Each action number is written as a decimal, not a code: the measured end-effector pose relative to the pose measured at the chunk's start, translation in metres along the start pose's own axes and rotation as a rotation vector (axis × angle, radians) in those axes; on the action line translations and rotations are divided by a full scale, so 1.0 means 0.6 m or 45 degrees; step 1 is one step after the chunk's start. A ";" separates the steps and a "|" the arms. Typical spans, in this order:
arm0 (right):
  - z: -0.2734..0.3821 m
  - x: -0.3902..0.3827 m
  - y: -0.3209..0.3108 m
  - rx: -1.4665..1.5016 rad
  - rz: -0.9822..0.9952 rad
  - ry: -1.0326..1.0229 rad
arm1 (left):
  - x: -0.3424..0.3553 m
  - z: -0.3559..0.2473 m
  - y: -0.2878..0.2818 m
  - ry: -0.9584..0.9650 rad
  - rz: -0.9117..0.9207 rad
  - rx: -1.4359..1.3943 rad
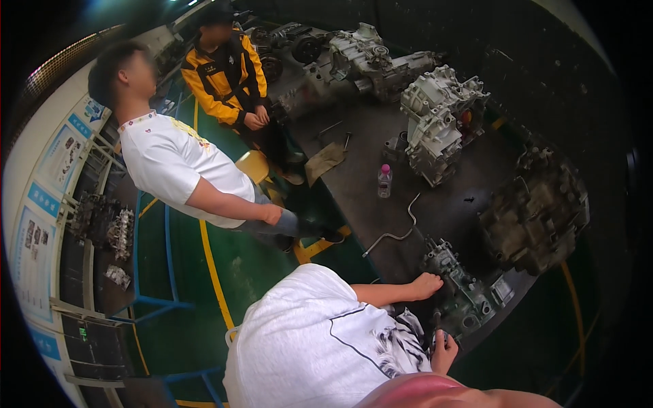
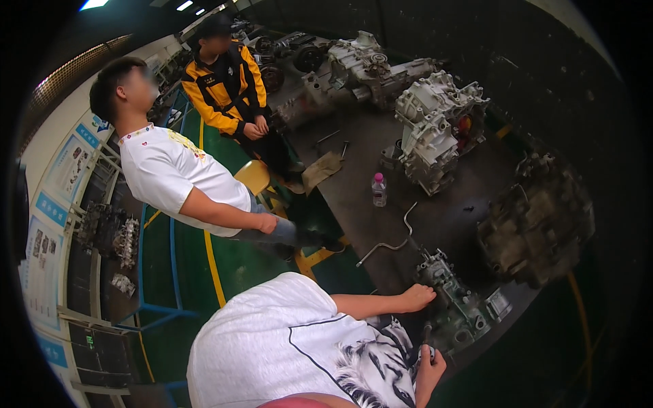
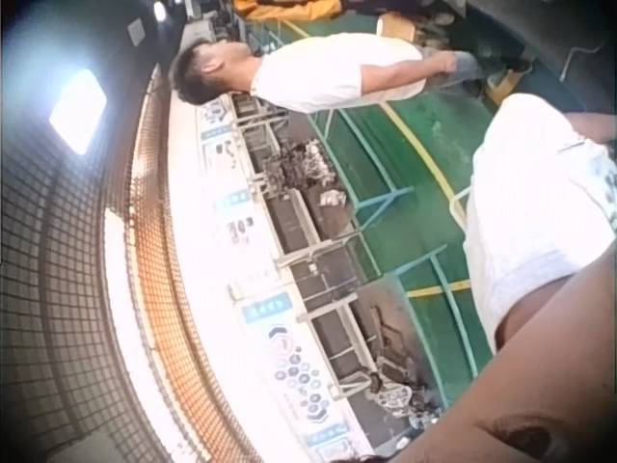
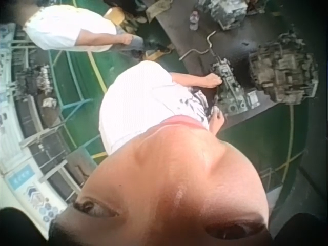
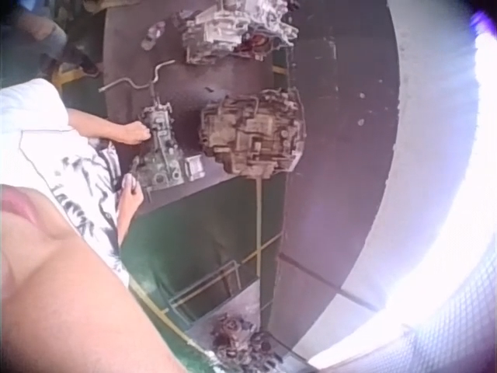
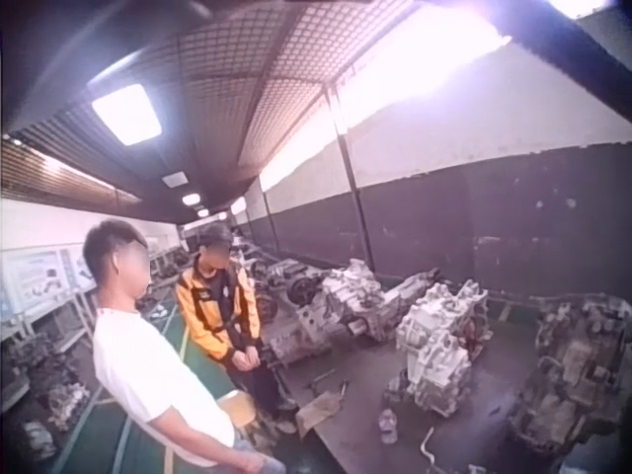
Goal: The person works on a mechanical engine component on a workbench. They use a socket wrench to loosen and remove bolts from the metal housing, handling the tool and the housing with both hands.
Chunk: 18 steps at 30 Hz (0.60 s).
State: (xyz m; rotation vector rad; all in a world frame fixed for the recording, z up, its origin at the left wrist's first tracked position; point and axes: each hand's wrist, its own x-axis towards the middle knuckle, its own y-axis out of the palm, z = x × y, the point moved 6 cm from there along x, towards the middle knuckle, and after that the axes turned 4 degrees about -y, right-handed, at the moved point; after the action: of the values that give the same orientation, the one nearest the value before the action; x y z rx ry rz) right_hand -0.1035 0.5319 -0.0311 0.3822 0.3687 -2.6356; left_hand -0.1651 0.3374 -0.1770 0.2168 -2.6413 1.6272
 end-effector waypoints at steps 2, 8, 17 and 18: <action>-0.007 0.001 -0.002 0.037 -0.001 0.022 | -0.001 0.005 0.004 0.020 -0.052 -0.005; -0.004 -0.001 -0.008 -0.030 -0.001 0.020 | 0.003 -0.004 -0.020 -0.102 0.018 -0.149; -0.007 -0.007 -0.019 -0.083 -0.029 0.059 | -0.009 -0.006 -0.011 -0.106 -0.053 -0.177; -0.011 -0.007 -0.020 -0.089 -0.019 0.053 | -0.012 -0.009 -0.021 -0.112 -0.055 -0.180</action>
State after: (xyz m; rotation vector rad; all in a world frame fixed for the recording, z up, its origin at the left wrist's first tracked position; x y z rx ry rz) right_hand -0.1044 0.5459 -0.0336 0.4137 0.4772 -2.6244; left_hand -0.1567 0.3370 -0.1641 0.3458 -2.7809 1.4440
